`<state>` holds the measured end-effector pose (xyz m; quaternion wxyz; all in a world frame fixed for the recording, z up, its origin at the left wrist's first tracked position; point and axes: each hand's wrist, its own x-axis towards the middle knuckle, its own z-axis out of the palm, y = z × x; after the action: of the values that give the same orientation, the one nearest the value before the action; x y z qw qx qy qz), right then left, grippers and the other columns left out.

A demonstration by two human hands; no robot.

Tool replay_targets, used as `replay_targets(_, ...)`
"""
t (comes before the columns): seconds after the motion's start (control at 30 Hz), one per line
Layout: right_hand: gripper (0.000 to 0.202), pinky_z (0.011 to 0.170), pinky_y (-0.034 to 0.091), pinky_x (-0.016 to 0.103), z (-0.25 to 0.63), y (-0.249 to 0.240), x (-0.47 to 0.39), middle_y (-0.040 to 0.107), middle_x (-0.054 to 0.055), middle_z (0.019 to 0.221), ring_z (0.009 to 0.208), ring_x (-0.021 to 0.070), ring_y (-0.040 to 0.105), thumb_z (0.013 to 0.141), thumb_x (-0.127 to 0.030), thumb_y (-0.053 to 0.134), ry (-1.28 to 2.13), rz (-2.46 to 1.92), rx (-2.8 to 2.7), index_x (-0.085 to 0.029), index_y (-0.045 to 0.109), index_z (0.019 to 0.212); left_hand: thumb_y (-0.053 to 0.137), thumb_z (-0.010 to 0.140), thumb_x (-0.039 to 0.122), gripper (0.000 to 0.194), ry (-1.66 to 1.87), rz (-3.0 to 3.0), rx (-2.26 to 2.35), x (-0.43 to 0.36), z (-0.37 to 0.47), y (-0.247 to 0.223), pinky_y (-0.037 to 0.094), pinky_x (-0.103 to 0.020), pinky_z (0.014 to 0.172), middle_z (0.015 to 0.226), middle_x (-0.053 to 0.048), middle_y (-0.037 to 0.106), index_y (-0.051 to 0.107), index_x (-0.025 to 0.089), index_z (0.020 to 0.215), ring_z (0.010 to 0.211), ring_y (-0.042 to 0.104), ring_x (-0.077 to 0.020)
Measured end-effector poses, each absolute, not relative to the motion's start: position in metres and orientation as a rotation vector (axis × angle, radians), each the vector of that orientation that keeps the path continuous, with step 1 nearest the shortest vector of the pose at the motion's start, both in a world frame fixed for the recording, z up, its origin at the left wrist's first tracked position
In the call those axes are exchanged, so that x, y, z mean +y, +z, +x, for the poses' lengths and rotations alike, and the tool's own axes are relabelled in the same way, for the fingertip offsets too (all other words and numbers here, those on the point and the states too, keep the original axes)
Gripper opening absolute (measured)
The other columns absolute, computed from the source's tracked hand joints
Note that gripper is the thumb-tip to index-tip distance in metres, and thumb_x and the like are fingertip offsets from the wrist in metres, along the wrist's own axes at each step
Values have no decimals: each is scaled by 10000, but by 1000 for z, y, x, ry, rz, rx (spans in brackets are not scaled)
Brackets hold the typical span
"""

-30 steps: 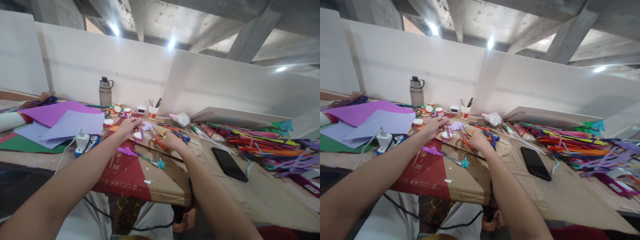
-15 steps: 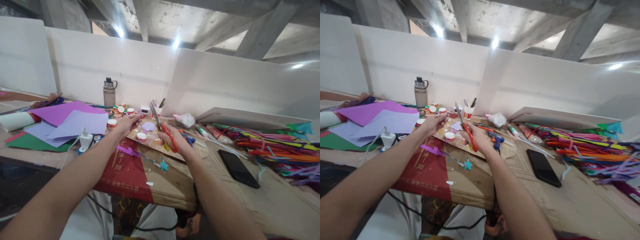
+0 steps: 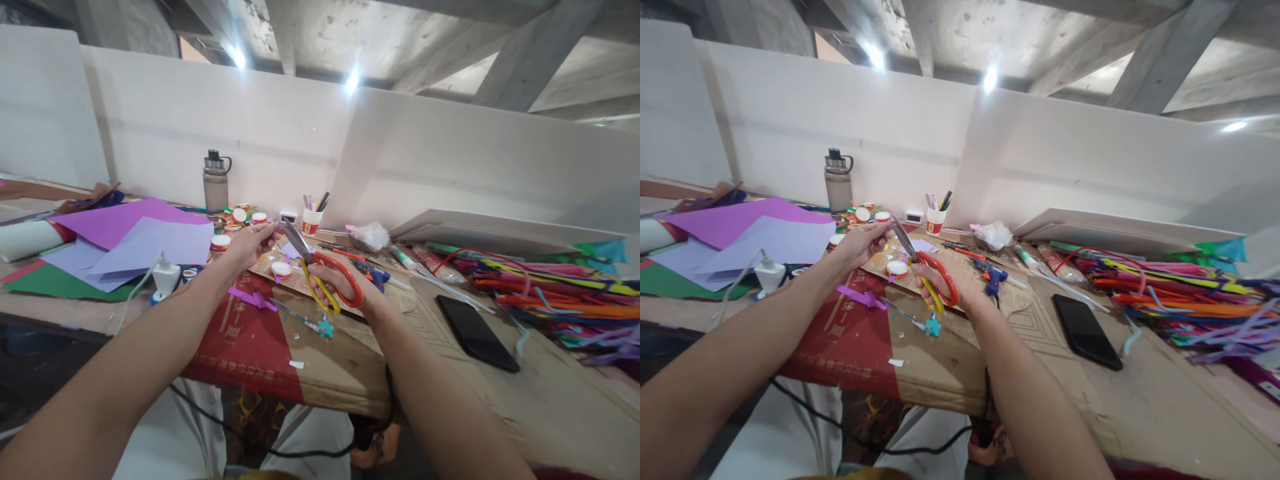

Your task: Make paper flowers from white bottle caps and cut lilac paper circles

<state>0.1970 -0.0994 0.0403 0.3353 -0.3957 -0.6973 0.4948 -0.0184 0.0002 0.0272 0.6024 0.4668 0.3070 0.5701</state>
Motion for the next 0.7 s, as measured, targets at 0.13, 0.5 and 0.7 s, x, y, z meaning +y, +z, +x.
replay_targets(0.13, 317, 426, 429, 242, 196, 41, -100, 589, -13, 623, 464, 121, 540, 809, -533, 606, 1344, -1040, -1783, -221, 555, 832, 730, 758, 208, 120, 1337, 1082, 730, -1, -17, 28, 365, -132, 433, 634, -34, 635, 697, 94, 742, 474, 480, -34)
replay_targets(0.5, 376, 430, 433, 255, 197, 39, -103, 568, -17, 538, 454, 142, 545, 828, -574, 576, 1310, -1050, -1834, -217, 627, 935, 774, 720, 256, 166, 1346, 1120, 713, -1, -16, 27, 376, -143, 452, 640, -36, 633, 705, 106, 731, 493, 476, -38)
replay_targets(0.7, 345, 426, 441, 248, 198, 39, -102, 623, 6, 624, 459, 132, 550, 824, -535, 599, 1323, -1046, -1791, -210, 627, 934, 752, 742, 235, 140, 1360, 1136, 720, -1, -16, 27, 384, -136, 447, 638, -38, 635, 700, 107, 723, 488, 478, -41)
